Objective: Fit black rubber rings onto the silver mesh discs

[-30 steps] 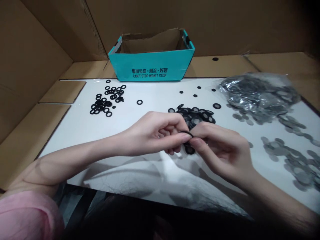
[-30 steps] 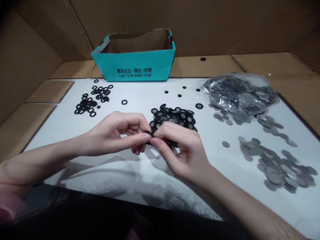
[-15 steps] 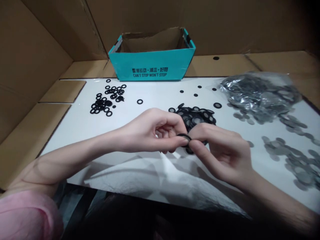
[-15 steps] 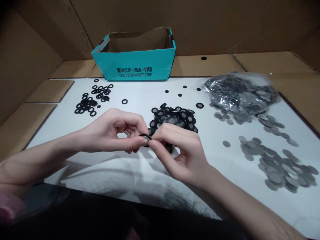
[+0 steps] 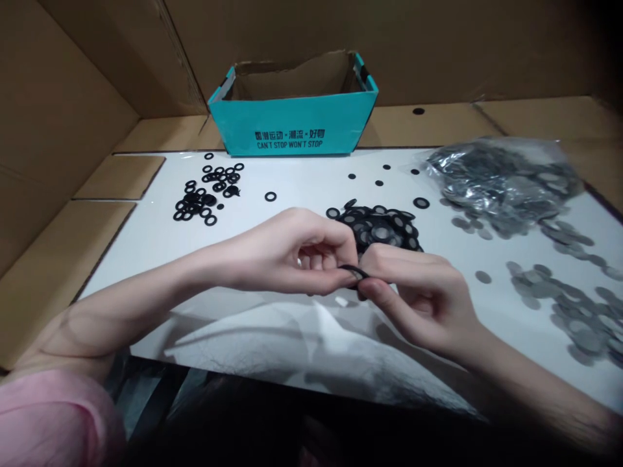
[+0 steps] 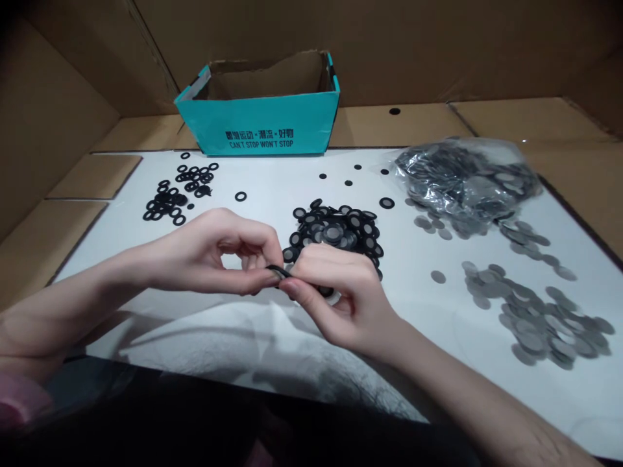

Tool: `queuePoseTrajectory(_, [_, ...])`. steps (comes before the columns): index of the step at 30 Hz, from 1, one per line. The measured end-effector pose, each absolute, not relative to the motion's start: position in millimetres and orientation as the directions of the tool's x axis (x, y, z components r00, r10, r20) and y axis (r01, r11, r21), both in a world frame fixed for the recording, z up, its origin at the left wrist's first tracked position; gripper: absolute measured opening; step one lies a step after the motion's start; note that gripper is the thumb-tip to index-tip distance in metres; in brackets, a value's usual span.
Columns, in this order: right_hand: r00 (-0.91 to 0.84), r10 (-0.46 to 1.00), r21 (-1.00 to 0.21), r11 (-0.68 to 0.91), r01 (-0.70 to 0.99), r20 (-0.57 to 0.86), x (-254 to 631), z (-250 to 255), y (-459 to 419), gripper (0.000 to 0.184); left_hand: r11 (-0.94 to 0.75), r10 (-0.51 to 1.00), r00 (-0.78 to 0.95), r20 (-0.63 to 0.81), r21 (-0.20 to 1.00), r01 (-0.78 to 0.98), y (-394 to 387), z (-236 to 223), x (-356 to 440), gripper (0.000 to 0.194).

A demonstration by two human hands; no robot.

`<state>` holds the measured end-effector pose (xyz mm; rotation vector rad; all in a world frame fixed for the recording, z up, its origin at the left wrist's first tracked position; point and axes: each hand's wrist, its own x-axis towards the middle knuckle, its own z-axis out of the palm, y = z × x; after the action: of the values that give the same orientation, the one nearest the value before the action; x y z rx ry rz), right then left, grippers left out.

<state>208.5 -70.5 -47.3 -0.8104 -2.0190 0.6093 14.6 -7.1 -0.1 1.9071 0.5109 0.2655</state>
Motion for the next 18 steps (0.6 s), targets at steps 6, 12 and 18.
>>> queuePoseTrajectory(6, [-0.493,0.666,-0.519,0.745,0.419,0.559,210.9,-50.8,-64.2,0.022,-0.406,0.475,0.878,-0.064,0.869,0.283,-5.0,1.7,15.6,0.004])
queuePoseTrajectory(12, [-0.413,0.718,-0.631,0.692,0.349,0.560,210.4,-47.9,-65.1,0.026,-0.290,0.524,0.851,-0.034,0.933,0.215,-12.0,-2.8,19.3,0.012])
queuePoseTrajectory(18, [-0.335,0.757,-0.676,0.652,0.343,0.560,206.7,-49.9,-71.7,0.025,-0.184,0.506,0.854,-0.124,0.951,0.247,-10.9,-3.6,19.3,0.013])
